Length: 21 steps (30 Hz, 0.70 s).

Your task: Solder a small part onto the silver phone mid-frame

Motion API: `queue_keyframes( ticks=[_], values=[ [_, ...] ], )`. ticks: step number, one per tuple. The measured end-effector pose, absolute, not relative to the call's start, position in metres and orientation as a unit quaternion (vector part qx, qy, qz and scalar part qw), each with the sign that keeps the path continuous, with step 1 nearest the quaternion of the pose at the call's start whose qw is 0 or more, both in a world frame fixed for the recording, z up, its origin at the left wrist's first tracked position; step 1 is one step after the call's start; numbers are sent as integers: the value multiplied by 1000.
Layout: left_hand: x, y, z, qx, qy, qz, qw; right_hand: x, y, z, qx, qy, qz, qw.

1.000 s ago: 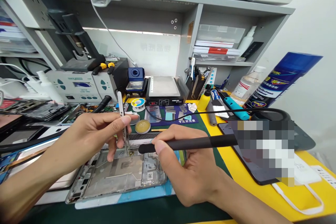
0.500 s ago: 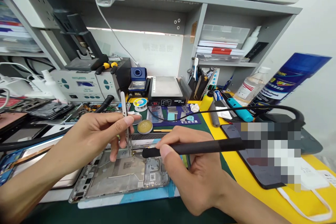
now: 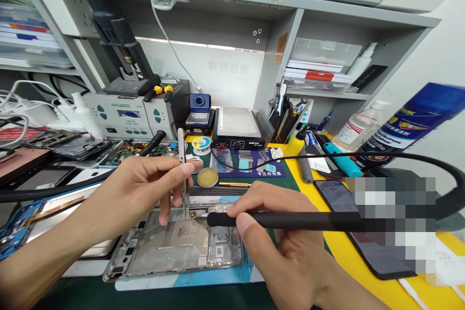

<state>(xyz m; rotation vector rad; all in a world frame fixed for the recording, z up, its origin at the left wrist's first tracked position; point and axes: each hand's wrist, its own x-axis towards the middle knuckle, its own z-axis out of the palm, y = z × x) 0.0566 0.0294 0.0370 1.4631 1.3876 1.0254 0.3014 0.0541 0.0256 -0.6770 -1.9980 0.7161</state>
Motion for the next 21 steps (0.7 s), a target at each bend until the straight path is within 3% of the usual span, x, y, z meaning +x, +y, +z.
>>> queue_keyframes(
  ticks=[21],
  values=[
    [59, 29, 39, 580, 552, 415, 431, 299, 54, 24, -264, -814, 274, 440]
  ],
)
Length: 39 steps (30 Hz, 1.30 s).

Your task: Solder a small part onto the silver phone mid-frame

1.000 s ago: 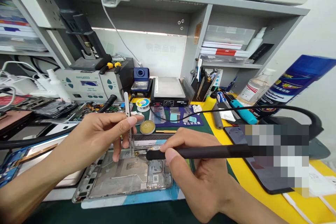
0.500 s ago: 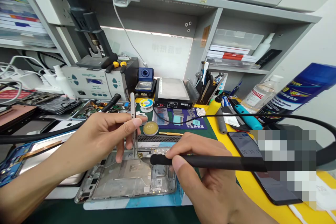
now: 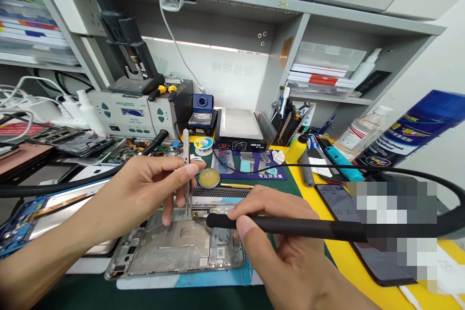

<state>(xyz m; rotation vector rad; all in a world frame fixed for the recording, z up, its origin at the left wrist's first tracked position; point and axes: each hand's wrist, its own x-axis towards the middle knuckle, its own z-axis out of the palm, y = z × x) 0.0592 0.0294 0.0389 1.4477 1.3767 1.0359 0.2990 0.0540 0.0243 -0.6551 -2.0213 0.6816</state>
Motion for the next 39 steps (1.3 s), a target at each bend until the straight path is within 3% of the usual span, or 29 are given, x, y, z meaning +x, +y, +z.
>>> queue_keyframes(
  ticks=[39],
  values=[
    [58, 29, 40, 588, 553, 409, 426, 299, 53, 25, -268, -818, 271, 431]
  ],
)
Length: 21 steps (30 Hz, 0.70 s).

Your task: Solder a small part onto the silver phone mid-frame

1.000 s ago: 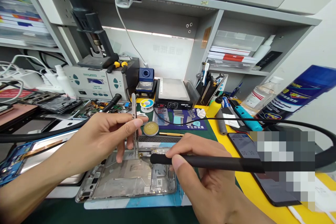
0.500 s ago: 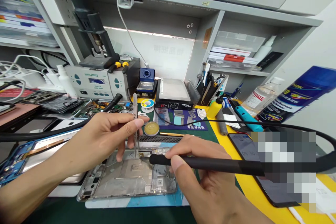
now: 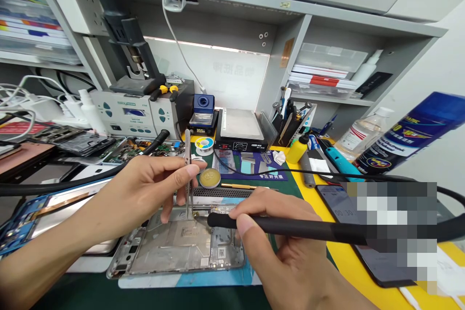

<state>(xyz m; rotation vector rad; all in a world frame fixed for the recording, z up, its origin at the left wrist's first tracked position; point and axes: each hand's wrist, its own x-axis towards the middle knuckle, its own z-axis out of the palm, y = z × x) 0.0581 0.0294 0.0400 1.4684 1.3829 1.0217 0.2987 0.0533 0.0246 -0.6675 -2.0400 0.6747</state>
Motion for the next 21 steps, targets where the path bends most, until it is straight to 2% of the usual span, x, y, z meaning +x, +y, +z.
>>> queue_keyframes(
  ticks=[10, 21],
  values=[
    [58, 28, 40, 590, 556, 402, 425, 299, 52, 24, -279, -818, 255, 433],
    [58, 26, 43, 592, 560, 395, 424, 299, 54, 21, -279, -792, 306, 448]
  ],
)
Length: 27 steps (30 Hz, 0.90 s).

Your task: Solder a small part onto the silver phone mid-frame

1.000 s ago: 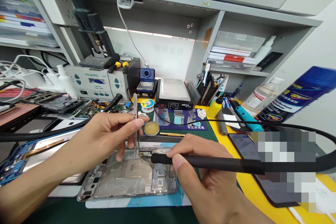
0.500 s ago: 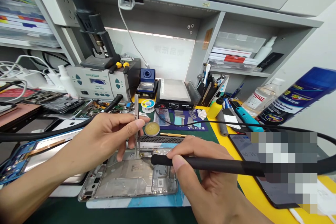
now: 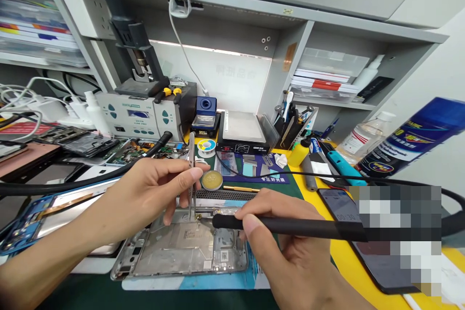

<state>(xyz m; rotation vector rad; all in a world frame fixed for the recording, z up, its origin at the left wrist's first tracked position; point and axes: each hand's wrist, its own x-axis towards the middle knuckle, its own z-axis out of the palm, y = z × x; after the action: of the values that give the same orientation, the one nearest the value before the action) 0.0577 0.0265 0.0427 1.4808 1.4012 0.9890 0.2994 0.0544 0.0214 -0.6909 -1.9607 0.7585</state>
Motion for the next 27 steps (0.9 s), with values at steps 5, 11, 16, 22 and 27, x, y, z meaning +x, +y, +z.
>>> queue_keyframes(
  ticks=[5, 11, 16, 22, 27],
  values=[
    [58, 27, 42, 594, 557, 392, 428, 298, 55, 22, -277, -792, 300, 454],
    [55, 26, 41, 603, 557, 392, 415, 298, 57, 21, -276, -796, 293, 452],
    [51, 25, 43, 614, 559, 391, 398, 299, 56, 22, -279, -789, 294, 461],
    [45, 25, 44, 639, 551, 383, 377, 300, 59, 20, -286, -771, 309, 477],
    [41, 25, 47, 640, 556, 381, 368, 301, 67, 17, -305, -696, 420, 495]
  ],
)
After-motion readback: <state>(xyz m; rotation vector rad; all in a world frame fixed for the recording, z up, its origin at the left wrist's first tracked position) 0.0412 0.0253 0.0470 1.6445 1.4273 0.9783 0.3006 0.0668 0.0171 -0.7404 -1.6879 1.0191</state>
